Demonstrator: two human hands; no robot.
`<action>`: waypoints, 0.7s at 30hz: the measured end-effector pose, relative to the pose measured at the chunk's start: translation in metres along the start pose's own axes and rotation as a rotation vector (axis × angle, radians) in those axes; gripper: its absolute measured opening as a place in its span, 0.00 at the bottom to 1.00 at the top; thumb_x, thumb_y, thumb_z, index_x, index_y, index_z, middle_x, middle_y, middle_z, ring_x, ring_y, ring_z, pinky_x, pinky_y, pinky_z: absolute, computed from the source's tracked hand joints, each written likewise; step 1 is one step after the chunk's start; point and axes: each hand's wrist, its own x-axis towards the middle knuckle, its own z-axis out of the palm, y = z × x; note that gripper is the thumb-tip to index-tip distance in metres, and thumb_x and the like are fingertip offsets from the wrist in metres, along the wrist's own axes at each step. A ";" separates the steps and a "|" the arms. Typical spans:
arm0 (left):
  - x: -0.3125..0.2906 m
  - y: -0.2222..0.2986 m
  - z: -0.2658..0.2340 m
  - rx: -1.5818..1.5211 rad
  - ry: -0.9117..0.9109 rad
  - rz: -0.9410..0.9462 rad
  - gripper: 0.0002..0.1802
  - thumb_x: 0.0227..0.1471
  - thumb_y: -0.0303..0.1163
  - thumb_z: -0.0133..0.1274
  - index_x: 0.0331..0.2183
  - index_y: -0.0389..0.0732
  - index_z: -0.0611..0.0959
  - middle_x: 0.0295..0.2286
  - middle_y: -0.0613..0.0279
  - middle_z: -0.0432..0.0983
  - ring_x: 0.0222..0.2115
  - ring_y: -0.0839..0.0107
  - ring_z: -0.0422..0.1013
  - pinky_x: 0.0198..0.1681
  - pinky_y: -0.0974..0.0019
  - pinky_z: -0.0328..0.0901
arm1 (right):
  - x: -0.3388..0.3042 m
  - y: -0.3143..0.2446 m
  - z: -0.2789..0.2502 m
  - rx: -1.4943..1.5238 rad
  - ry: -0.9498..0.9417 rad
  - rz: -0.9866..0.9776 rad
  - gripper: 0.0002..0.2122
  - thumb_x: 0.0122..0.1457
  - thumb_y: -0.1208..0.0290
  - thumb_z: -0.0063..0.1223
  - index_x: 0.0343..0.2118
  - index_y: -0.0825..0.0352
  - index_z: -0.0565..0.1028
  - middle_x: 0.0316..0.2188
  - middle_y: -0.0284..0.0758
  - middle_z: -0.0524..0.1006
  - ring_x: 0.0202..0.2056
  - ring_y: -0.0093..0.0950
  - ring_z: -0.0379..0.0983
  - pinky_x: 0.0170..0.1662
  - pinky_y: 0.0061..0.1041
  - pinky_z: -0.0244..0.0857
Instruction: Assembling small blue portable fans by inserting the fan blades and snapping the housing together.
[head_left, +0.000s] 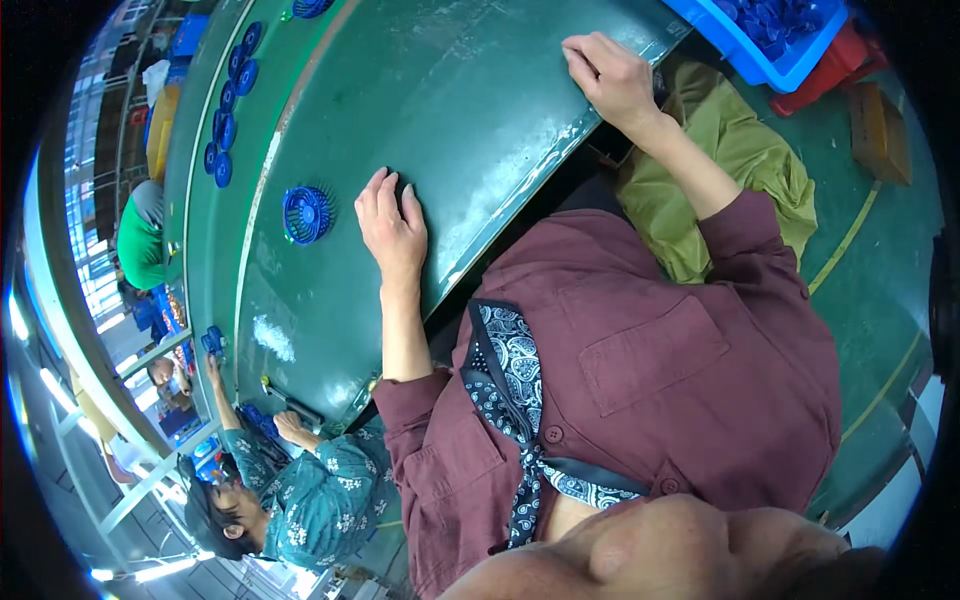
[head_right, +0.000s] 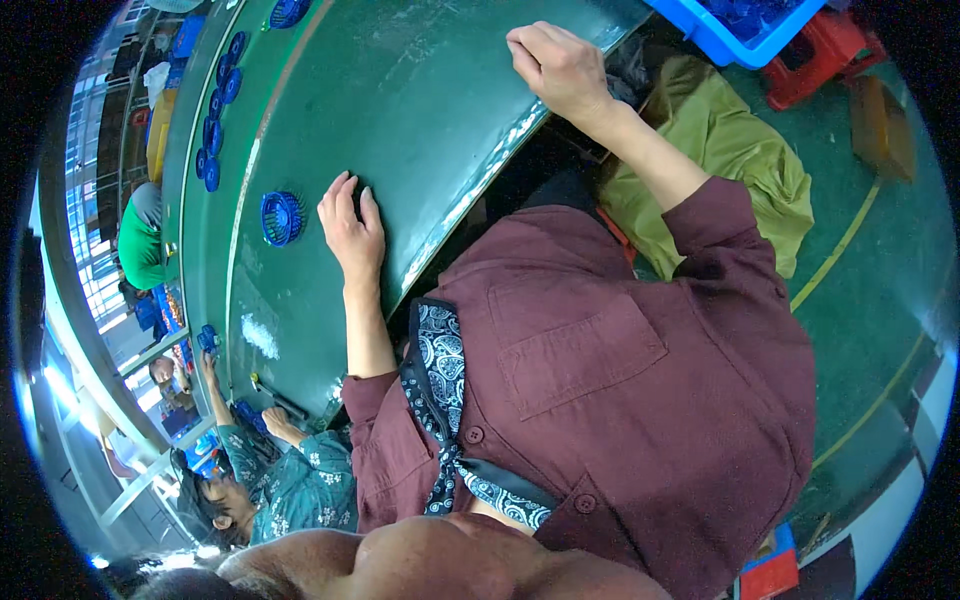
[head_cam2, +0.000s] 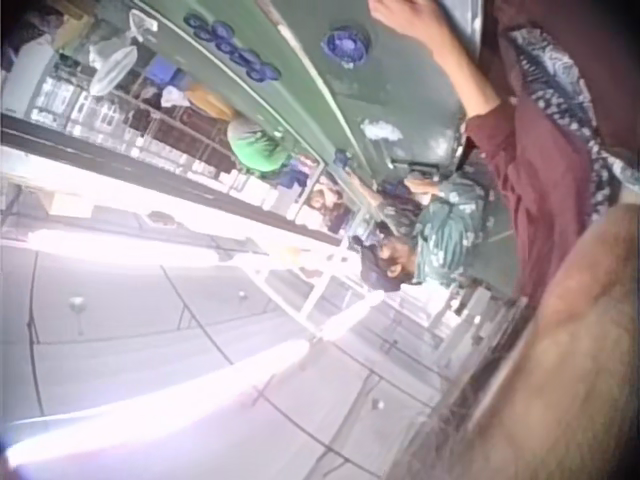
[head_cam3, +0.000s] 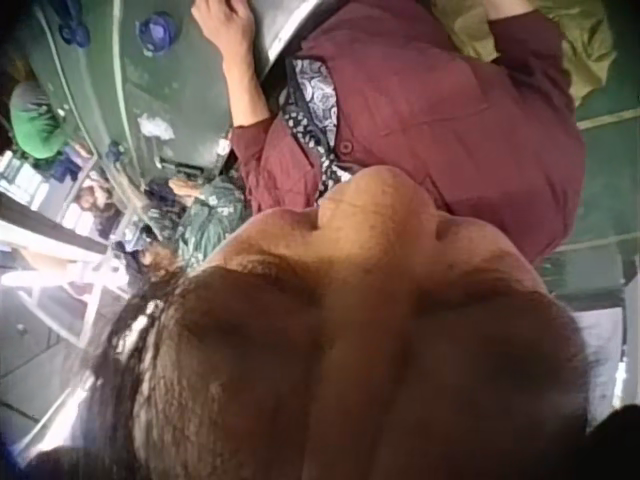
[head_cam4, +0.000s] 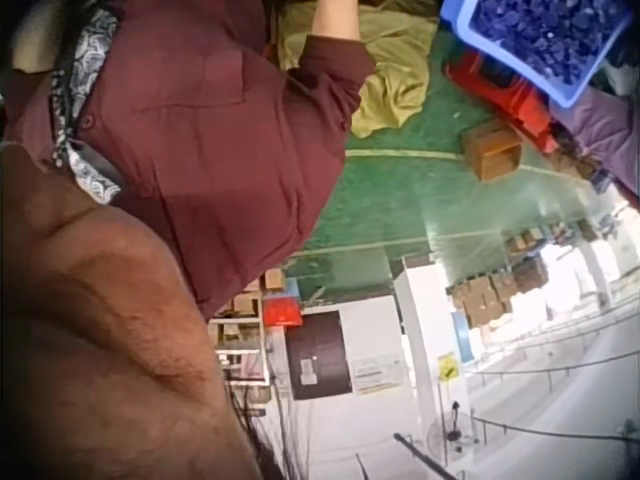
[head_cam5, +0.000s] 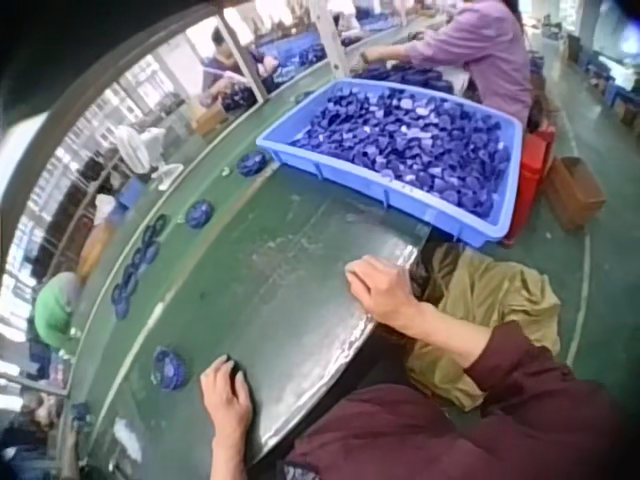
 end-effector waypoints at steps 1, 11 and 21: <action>-0.001 0.000 0.001 -0.011 0.003 0.002 0.12 0.47 0.25 0.53 0.37 0.34 0.78 0.41 0.51 0.73 0.40 0.52 0.68 0.44 0.57 0.64 | 0.000 0.000 -0.001 -0.008 -0.002 0.002 0.03 0.51 0.74 0.55 0.30 0.62 0.75 0.26 0.32 0.76 0.29 0.32 0.75 0.29 0.29 0.69; 0.004 -0.002 0.002 0.032 0.012 0.068 0.12 0.50 0.28 0.52 0.38 0.36 0.78 0.41 0.52 0.72 0.42 0.53 0.67 0.45 0.57 0.63 | 0.006 0.010 0.005 -0.016 0.032 0.035 0.06 0.56 0.66 0.49 0.31 0.59 0.75 0.29 0.32 0.77 0.30 0.34 0.75 0.32 0.33 0.69; 0.000 -0.011 0.011 0.058 0.021 0.109 0.12 0.52 0.30 0.50 0.39 0.36 0.78 0.42 0.53 0.72 0.42 0.54 0.67 0.46 0.58 0.63 | 0.013 0.013 0.013 -0.048 -0.167 0.254 0.09 0.58 0.66 0.45 0.36 0.61 0.75 0.31 0.36 0.78 0.33 0.37 0.75 0.38 0.39 0.69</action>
